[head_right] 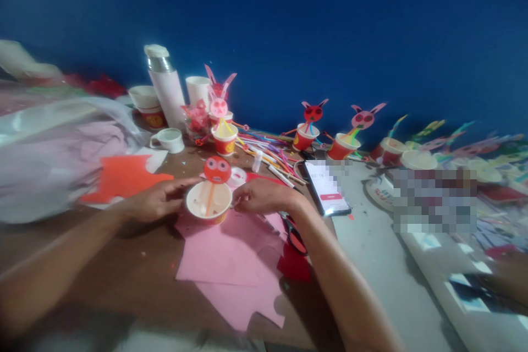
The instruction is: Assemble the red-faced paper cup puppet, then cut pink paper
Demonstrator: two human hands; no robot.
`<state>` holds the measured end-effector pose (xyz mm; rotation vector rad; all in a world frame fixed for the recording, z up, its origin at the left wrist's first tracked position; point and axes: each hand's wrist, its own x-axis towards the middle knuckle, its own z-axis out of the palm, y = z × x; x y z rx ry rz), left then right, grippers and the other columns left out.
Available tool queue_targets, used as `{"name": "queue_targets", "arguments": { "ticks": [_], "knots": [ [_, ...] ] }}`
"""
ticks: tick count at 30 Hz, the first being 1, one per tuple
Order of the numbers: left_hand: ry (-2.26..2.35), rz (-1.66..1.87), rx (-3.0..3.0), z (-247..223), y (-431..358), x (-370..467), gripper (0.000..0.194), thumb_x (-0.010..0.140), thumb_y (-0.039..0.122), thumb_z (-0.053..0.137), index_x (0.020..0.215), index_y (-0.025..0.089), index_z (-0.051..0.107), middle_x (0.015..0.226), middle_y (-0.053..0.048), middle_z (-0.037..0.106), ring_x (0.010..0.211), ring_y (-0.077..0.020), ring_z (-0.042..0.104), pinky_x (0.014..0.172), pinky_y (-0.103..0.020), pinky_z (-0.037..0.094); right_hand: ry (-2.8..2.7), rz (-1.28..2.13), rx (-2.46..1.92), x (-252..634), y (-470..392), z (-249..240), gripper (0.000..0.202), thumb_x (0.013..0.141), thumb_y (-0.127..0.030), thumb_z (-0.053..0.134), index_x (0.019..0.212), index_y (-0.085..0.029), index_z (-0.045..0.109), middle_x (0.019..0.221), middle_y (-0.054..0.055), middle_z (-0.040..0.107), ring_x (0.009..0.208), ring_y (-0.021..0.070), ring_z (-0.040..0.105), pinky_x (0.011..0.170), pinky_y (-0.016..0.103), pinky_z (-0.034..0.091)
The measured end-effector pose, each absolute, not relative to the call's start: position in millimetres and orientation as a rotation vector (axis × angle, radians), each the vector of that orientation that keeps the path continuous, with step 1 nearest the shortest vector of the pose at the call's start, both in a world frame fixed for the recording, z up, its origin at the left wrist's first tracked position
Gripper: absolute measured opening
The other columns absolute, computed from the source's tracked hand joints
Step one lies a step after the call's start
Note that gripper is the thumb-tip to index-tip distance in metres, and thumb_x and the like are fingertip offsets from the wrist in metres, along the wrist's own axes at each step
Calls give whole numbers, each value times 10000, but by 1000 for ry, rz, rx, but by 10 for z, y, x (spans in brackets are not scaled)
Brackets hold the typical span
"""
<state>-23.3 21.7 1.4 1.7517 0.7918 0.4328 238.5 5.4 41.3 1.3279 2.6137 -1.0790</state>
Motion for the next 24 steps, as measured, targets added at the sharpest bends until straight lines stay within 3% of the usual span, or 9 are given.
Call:
{"name": "queue_targets", "arguments": {
  "ticks": [12, 19, 24],
  "knots": [
    [865, 468, 1721, 22, 177, -219, 583, 793, 124, 524, 1351, 231, 395, 1379, -72, 477, 1183, -230, 509, 944, -330, 441, 2671, -1006, 1397, 2387, 60, 391, 197, 797, -238, 503, 853, -189, 686, 755, 14, 653, 679, 137, 551, 596, 217, 380],
    [894, 545, 1765, -20, 208, -220, 570, 788, 173, 556, 1338, 237, 423, 1380, -72, 475, 1221, -261, 468, 1003, -395, 400, 2688, -1014, 1446, 2384, 71, 355, 218, 797, -241, 498, 886, -193, 691, 778, 6, 652, 689, 133, 542, 592, 214, 363],
    [891, 604, 1757, -62, 239, -244, 556, 820, 214, 542, 1356, 240, 396, 1409, -70, 438, 1246, -255, 446, 996, -347, 411, 2743, -946, 1516, 2352, 93, 285, 231, 791, -216, 468, 862, -197, 687, 767, -7, 638, 666, 119, 516, 582, 212, 340]
  ]
}}
